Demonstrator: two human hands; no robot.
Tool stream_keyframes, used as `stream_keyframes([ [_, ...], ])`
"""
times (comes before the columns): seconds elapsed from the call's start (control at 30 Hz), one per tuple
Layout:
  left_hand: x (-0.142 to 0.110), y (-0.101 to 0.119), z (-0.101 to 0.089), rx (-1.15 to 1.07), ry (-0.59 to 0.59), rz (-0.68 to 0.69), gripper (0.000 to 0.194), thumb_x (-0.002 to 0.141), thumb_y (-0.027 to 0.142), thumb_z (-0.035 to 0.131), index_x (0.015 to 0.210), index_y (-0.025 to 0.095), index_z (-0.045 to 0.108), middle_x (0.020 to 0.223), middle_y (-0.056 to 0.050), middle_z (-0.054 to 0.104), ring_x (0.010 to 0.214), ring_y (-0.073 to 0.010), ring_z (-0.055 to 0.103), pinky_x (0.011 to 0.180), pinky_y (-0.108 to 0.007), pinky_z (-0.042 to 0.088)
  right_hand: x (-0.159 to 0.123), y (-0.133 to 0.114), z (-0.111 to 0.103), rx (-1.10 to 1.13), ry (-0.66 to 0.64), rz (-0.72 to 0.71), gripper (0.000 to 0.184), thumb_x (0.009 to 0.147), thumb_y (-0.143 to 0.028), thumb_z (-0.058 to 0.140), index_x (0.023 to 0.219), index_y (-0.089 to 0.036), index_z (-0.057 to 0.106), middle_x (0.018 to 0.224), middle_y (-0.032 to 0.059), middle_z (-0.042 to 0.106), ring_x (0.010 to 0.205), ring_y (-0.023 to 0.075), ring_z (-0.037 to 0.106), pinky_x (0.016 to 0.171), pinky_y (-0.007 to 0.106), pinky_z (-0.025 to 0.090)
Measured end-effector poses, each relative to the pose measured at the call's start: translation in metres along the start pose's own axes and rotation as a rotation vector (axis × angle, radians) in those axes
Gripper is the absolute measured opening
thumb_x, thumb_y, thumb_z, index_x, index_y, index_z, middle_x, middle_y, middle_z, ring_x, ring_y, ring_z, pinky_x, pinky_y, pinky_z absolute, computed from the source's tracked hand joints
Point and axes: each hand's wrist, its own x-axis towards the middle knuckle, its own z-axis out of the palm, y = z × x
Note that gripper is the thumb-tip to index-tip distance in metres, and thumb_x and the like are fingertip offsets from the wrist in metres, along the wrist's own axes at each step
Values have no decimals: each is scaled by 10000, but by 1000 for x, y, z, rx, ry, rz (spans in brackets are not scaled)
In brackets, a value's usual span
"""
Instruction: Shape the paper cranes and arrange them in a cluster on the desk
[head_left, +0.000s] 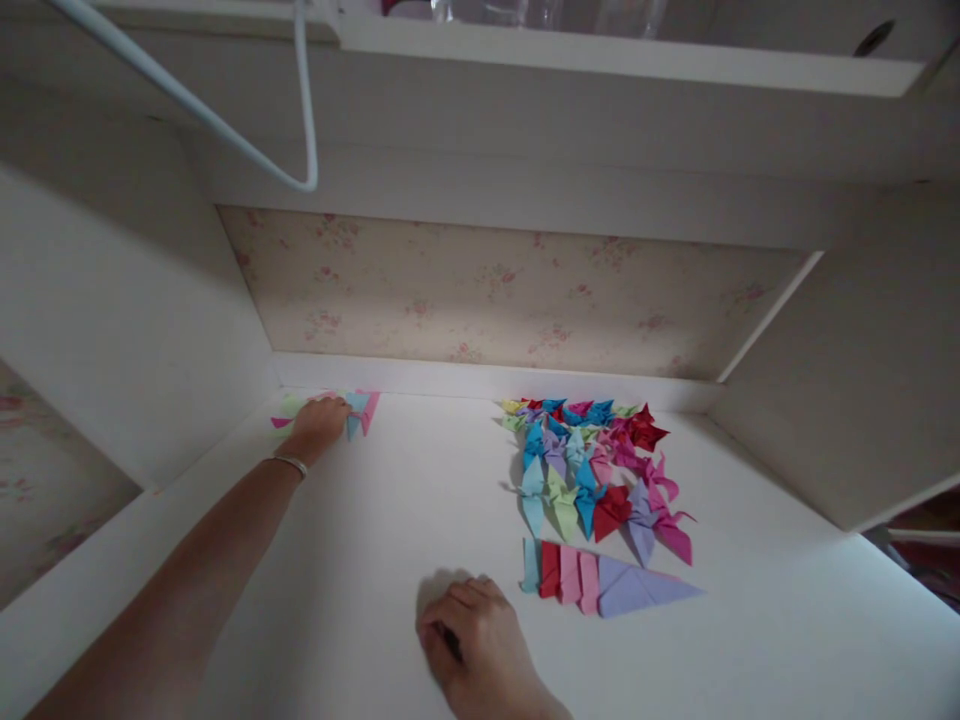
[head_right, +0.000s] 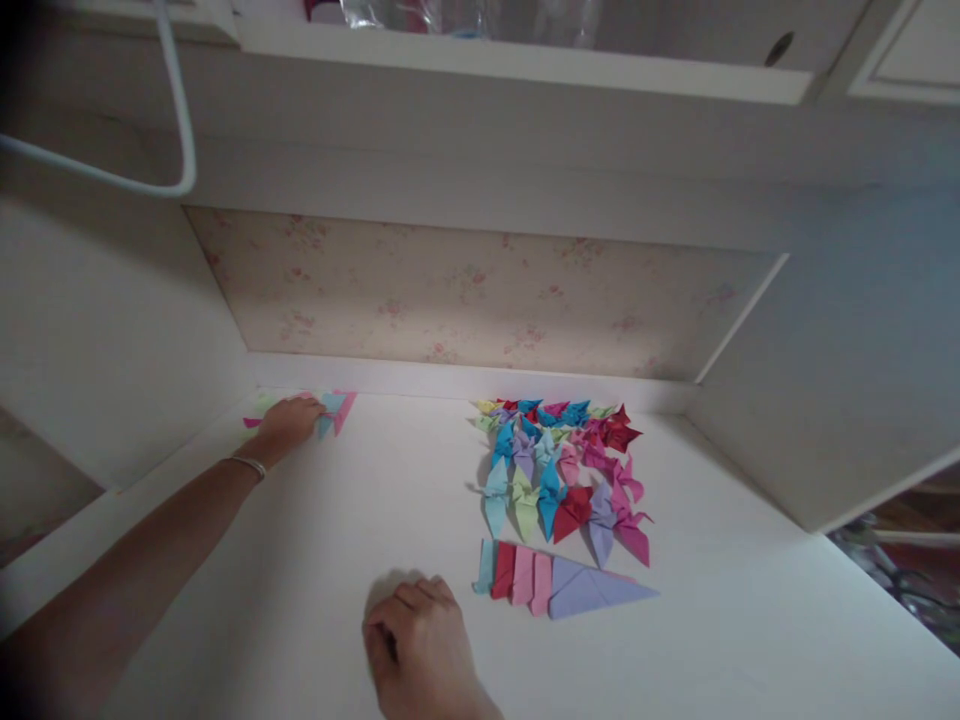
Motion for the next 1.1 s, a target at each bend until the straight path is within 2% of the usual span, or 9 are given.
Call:
stream_keyframes([
  [0.17,-10,5,-16,52,98,102,300,825,87,431,967,174,680,995,-106,662,988,-221,597,823,-303,441,1,-1,-2,1,-5,-7,138,794,-151,584,762,-273,641,763,-50,672,756,140,573,750,279,344],
  [0.3,-23,17,-29,102,157,179,290,828,76,436,971,148,677,967,-129,650,963,-232,592,816,-322,443,0,-5,-6,5,-6,5,133,801,-153,586,759,-266,642,775,-49,680,762,138,576,752,277,342],
  [0.4,-40,34,-40,125,199,237,271,848,105,440,980,147,674,952,-131,637,936,-233,585,801,-332,441,-1,-7,-8,6,-12,2,127,805,-156,586,770,-262,647,791,-42,684,781,141,579,759,275,344],
  [0.53,-78,68,-56,185,259,328,248,856,108,450,969,141,668,887,-112,627,857,-227,581,738,-334,438,-3,-10,-9,-10,-16,-13,131,813,-153,581,784,-259,653,797,-37,684,796,142,579,767,270,346],
  [0.63,-115,98,-61,185,249,373,232,846,105,487,1003,147,652,876,-93,625,824,-224,575,712,-336,436,-3,-11,-11,-29,-24,-19,135,818,-153,576,783,-256,656,798,-34,682,801,143,579,773,268,350],
  [0.77,-161,136,-53,118,194,344,247,823,92,532,1042,143,635,912,-95,638,853,-227,578,713,-330,442,-4,-12,-11,-47,-19,-28,140,826,-154,564,796,-249,662,812,-24,681,811,146,580,778,266,360],
  [0.87,-184,154,-44,-31,126,305,214,857,128,510,1018,170,645,932,-83,657,862,-203,599,717,-300,446,-6,-11,-10,-53,-7,-43,147,839,-159,548,812,-244,665,819,-16,679,817,149,579,784,271,365],
  [0.97,-190,154,-44,-263,81,274,232,916,225,444,1004,215,658,944,-50,681,855,-166,621,752,-270,448,-8,-11,-10,-58,1,-56,144,844,-167,545,812,-235,668,813,-5,673,812,154,576,784,276,369],
  [1.1,-174,118,-48,-510,63,180,296,923,293,401,953,221,687,972,-43,695,919,-162,619,827,-258,438,-10,-12,-11,-59,-1,-65,148,843,-163,538,807,-225,668,799,1,665,809,155,576,774,276,372],
])
